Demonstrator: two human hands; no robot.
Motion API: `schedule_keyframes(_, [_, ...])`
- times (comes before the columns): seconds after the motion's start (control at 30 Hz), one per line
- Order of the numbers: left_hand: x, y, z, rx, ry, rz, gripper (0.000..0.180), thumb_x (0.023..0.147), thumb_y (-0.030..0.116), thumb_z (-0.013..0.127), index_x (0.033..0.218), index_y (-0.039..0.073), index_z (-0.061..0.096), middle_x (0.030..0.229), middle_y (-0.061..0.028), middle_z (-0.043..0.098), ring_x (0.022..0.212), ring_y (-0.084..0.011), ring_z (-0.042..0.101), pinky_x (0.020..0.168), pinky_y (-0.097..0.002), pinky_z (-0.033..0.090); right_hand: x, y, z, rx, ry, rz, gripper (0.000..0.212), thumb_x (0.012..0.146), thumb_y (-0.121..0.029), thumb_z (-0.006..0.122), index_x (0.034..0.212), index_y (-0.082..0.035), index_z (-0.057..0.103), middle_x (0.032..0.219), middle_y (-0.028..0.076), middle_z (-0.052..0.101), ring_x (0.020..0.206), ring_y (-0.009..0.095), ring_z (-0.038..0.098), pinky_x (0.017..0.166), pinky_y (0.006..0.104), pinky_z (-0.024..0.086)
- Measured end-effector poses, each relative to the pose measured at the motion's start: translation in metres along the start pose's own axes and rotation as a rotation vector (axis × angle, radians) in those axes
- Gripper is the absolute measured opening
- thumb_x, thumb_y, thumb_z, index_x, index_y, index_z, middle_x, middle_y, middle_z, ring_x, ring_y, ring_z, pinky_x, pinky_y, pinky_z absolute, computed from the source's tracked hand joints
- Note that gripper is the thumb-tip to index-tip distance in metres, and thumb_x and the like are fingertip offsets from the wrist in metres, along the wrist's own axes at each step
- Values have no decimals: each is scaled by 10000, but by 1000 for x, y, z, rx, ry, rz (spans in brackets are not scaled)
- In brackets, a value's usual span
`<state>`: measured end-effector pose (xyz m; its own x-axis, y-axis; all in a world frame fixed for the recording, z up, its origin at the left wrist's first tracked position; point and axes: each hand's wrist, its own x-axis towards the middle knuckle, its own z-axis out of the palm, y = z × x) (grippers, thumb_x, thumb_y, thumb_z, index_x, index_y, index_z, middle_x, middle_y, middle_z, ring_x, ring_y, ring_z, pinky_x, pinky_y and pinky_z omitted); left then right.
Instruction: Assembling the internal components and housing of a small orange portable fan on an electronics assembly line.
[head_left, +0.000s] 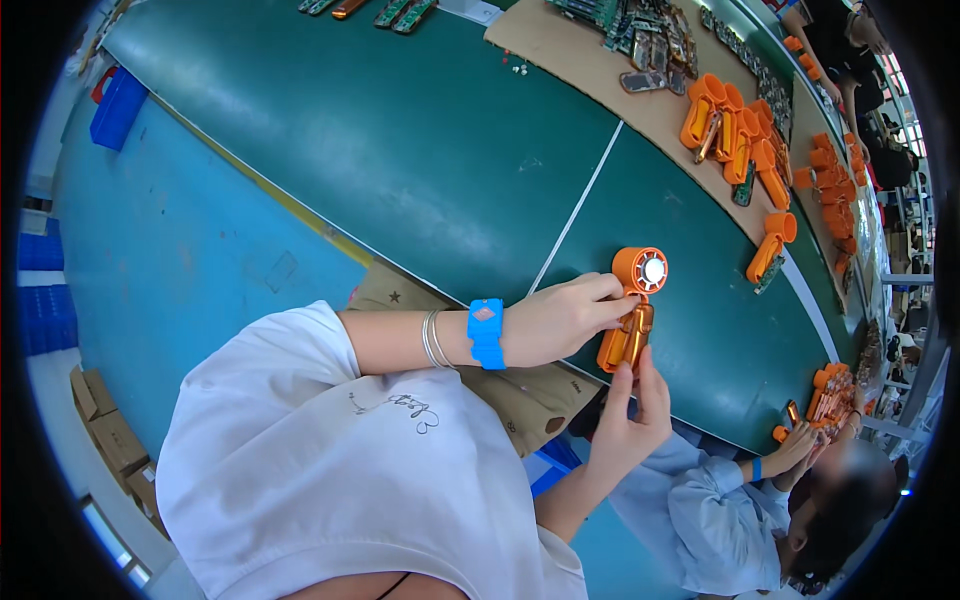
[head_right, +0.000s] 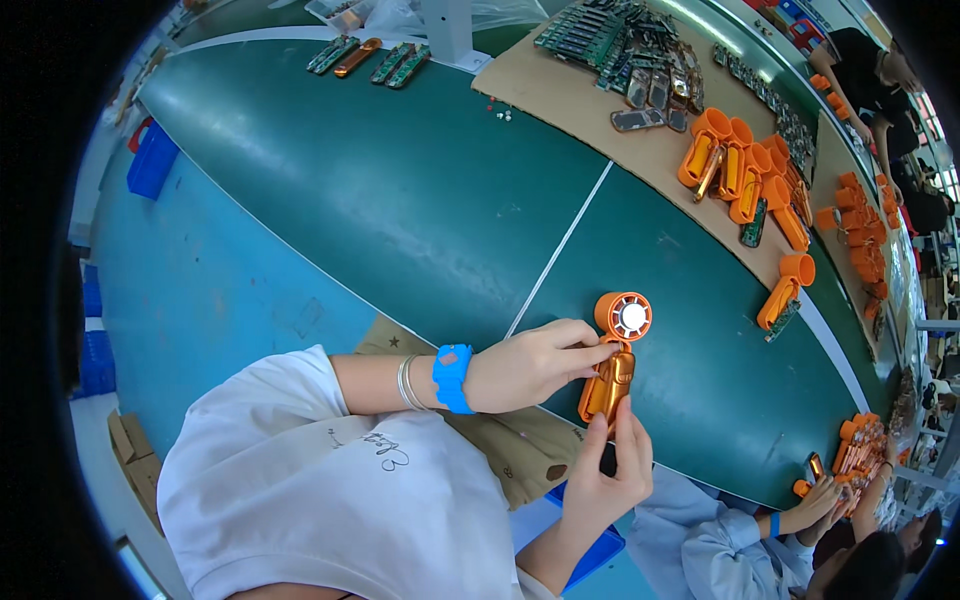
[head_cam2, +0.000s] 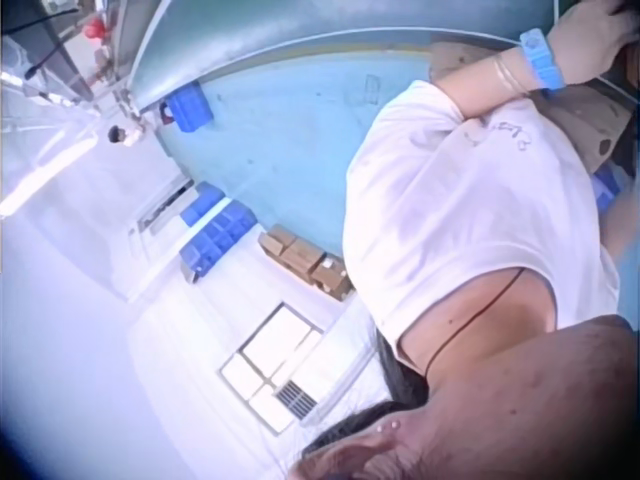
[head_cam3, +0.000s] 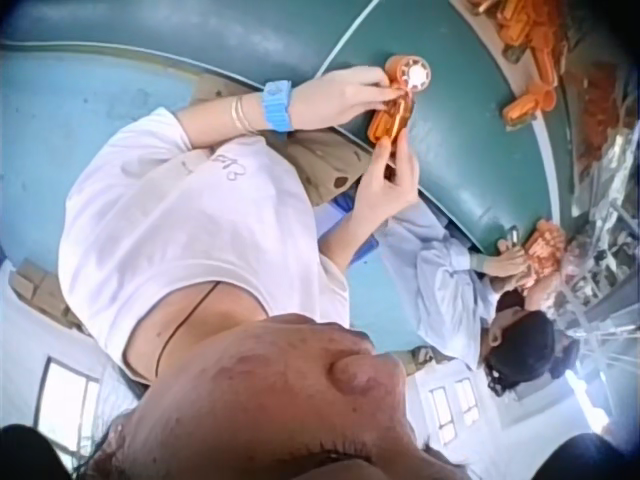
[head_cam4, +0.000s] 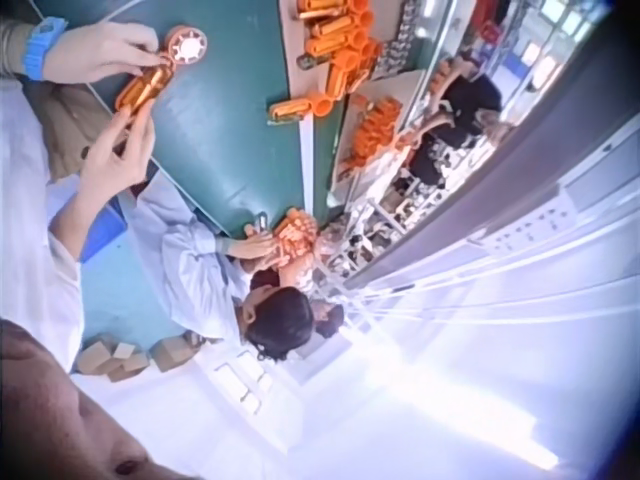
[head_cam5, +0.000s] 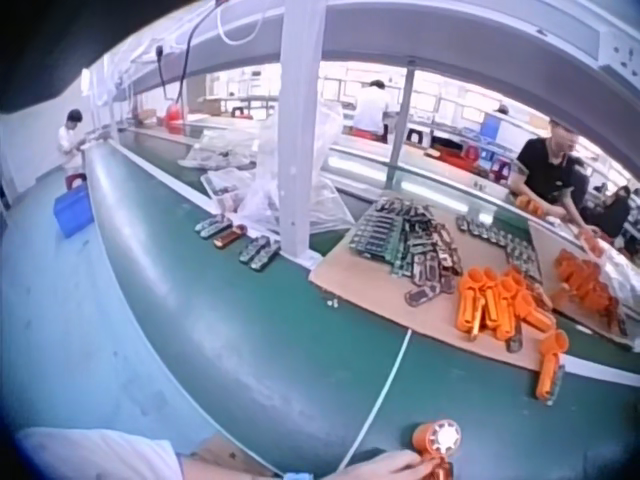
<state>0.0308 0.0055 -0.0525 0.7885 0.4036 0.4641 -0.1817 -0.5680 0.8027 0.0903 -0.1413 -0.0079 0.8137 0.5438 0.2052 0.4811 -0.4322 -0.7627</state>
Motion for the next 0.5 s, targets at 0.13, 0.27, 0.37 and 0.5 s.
schedule_keyframes(0.13, [-1, -2, 0, 75, -34, -2, 328, 852, -6, 593, 1179, -12, 563, 1027, -140, 537, 899, -280, 575, 766, -334, 503, -1, -6, 8, -154, 36, -120, 289, 804, -8, 664, 1091, 25, 659, 941, 154, 661, 748, 218, 644, 652, 292, 512])
schedule_keyframes(0.27, [1, 9, -1, -178, 17, -257, 304, 874, 6, 572, 1177, -12, 562, 1053, -139, 535, 922, -281, 576, 785, -333, 505, -5, -11, 19, -336, 106, -186, 301, 813, -30, 659, 1112, -3, 657, 960, 147, 659, 731, 221, 645, 623, 306, 518])
schedule_keyframes(0.37, [0, 4, -1, -117, 12, -138, 369, 882, 11, 554, 1247, 5, 502, 1128, -162, 516, 991, -307, 566, 829, -350, 496, -7, -14, 23, -420, 90, -163, 325, 824, -72, 666, 1144, -31, 639, 1027, 144, 649, 775, 272, 668, 619, 337, 533])
schedule_keyframes(0.5, [19, 5, -8, -76, 214, -132, 470, 872, 8, 515, 1327, -34, 407, 1287, -213, 450, 1164, -376, 471, 1009, -400, 386, -5, -16, 29, -491, 128, -163, 314, 831, -80, 657, 1140, -25, 640, 1022, 154, 654, 777, 284, 667, 624, 343, 533])
